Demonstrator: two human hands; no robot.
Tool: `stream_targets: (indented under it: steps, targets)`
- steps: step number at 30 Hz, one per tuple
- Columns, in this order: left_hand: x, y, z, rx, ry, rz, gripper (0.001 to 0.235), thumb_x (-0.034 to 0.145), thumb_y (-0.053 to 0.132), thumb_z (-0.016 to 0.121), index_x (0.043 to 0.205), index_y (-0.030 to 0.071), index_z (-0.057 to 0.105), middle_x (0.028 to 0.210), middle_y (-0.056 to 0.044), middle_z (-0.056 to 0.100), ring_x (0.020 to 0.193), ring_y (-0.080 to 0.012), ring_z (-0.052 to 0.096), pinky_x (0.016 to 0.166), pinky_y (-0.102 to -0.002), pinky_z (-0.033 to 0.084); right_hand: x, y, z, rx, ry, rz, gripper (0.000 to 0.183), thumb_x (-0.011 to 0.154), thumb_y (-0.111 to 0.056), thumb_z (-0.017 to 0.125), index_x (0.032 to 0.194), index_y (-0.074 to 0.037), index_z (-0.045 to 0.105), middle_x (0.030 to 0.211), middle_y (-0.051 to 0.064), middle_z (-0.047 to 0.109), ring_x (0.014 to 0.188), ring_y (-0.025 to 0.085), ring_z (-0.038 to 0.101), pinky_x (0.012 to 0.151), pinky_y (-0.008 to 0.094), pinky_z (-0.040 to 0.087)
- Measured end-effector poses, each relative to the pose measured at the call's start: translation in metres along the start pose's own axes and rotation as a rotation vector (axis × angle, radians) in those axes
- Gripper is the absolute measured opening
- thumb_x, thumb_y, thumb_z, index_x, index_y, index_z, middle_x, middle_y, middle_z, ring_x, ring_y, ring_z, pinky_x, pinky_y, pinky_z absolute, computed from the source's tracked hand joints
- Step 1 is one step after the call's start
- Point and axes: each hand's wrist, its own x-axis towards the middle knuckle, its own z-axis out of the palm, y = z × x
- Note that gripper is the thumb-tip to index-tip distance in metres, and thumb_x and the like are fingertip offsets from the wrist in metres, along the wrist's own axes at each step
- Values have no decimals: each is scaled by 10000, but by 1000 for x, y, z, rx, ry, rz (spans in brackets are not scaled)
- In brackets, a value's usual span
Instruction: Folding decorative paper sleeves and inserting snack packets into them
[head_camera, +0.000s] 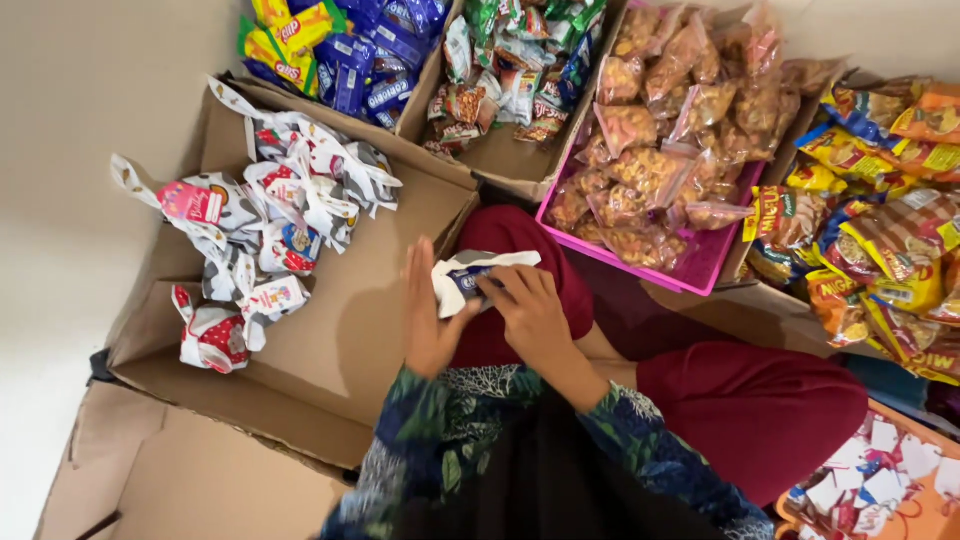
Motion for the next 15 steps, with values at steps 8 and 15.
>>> stream_targets:
  steps: [8, 15]
  targets:
    - [23, -18, 35, -152, 299, -112, 457, 933, 113, 685, 1385, 87, 622, 1218, -109, 703, 1160, -300, 666, 1103, -440, 437, -22, 25, 2, 680, 391, 646, 177, 1007, -52, 572, 1130, -58, 698, 1071, 86, 697, 993, 263, 648, 823, 339, 503]
    - [26, 7, 37, -183, 301, -273, 591, 824, 187, 851, 1366, 87, 639, 1176, -120, 714, 1134, -276, 674, 1044, -425, 491, -41, 53, 60, 876, 220, 1189, 430, 986, -414, 717, 1250, -75, 719, 1169, 185, 656, 1117, 316, 634, 965, 431, 514]
